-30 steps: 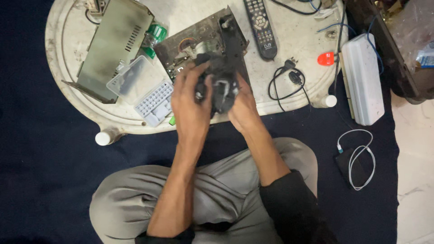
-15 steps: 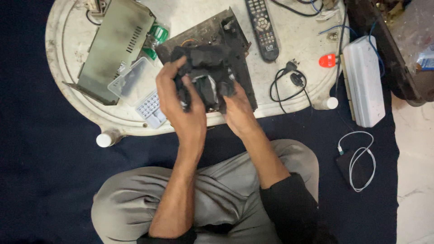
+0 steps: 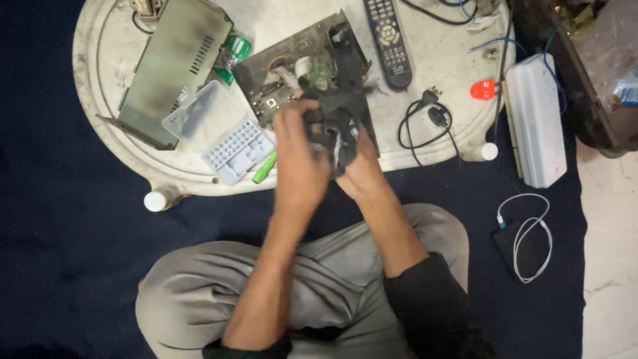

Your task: The person disassembles a small electronic device using a screwdriver, removes screws, separates the casing, and wipes the internal circuit board with a cloth.

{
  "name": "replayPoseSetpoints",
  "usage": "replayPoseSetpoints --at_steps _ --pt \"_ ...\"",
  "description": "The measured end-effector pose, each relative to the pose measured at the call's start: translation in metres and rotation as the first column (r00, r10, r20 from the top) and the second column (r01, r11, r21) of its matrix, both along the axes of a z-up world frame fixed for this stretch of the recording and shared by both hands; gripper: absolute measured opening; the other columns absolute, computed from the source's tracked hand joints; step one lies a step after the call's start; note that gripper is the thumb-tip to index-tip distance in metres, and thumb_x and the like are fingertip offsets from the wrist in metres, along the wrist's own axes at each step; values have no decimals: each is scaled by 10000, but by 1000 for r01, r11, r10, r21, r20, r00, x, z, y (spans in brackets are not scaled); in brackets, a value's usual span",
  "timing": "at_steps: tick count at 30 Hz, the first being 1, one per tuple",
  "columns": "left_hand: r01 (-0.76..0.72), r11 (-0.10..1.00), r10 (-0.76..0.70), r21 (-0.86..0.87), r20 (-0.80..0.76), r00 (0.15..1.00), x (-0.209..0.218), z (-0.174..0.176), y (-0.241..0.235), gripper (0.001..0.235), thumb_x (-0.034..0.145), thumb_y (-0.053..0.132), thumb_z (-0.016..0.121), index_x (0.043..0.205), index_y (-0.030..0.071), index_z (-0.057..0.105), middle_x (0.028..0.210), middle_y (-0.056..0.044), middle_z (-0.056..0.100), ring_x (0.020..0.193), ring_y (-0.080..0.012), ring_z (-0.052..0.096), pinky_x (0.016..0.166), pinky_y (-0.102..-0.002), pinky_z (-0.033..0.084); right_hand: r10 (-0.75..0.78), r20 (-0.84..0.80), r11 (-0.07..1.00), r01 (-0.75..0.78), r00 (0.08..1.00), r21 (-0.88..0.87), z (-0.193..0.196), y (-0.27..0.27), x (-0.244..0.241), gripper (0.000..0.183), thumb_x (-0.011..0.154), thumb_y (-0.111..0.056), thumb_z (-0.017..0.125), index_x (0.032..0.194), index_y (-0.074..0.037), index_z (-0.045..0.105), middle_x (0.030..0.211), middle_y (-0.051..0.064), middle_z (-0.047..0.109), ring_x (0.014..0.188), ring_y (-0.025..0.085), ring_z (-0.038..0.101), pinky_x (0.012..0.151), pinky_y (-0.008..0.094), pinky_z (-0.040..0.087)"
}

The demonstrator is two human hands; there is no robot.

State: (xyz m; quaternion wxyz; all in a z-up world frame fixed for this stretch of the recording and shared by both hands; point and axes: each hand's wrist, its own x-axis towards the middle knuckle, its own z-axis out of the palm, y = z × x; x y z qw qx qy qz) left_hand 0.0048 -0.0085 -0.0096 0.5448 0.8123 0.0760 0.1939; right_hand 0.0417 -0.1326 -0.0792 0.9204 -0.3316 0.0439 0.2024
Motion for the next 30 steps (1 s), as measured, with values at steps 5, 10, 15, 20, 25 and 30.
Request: replayPoseSetpoints --at_steps 5,10,15,20,25,30 --pt "-123 992 126 -36 112 986 -5 6 1 385 954 -147 562 1297 27 547 1222 -183 561 1207 -334 588 1108 -379 450 -10 55 1000 12 998 -28 -1 -9 2 526 1107 -262 566 1560 -38 419 1467 103 561 1322 204 586 1148 369 500" --pt "15 999 -16 41 25 1000 -6 7 -1 481 784 -130 575 1246 -4 531 1225 -224 542 1213 -407 539 1067 -436 443 106 167 993 -111 980 25 13 3 0 562 1062 -246 549 1581 -118 374 1509 100 568 1330 181 588 1133 332 475" --pt "-159 984 161 -73 22 987 -11 4 6 354 929 -125 580 1250 19 540 1217 -174 577 1172 -329 592 1066 -408 472 -37 -39 999 37 999 15 19 0 14 556 1121 -264 524 1610 -71 345 1515 127 521 1347 228 565 1150 388 481" --pt "73 992 -69 103 -50 996 -16 -7 -3 458 756 -115 606 1196 -6 545 1172 -219 559 1162 -411 536 1004 -444 444 78 111 996 -83 991 42 25 7 7 520 1118 -267 523 1592 -130 359 1507 134 576 1352 262 586 1148 394 493" --pt "-156 712 168 -685 -49 984 -20 -19 18 207 994 8 623 1200 11 599 1122 -106 639 1054 -234 613 981 -380 497 -7 0 999 7 1000 -44 33 -1 15 513 1154 -247 525 1615 -62 392 1524 168 539 1380 244 568 1179 391 505" --pt "-241 49 95 -969 -236 967 -25 -3 28 307 964 239 622 1185 27 644 1093 -101 710 983 -243 702 886 -390 574 11 -9 1000 -11 1000 -3 28 -1 12 455 1112 -246 545 1534 -105 447 1365 90 619 1285 227 594 1143 410 521"
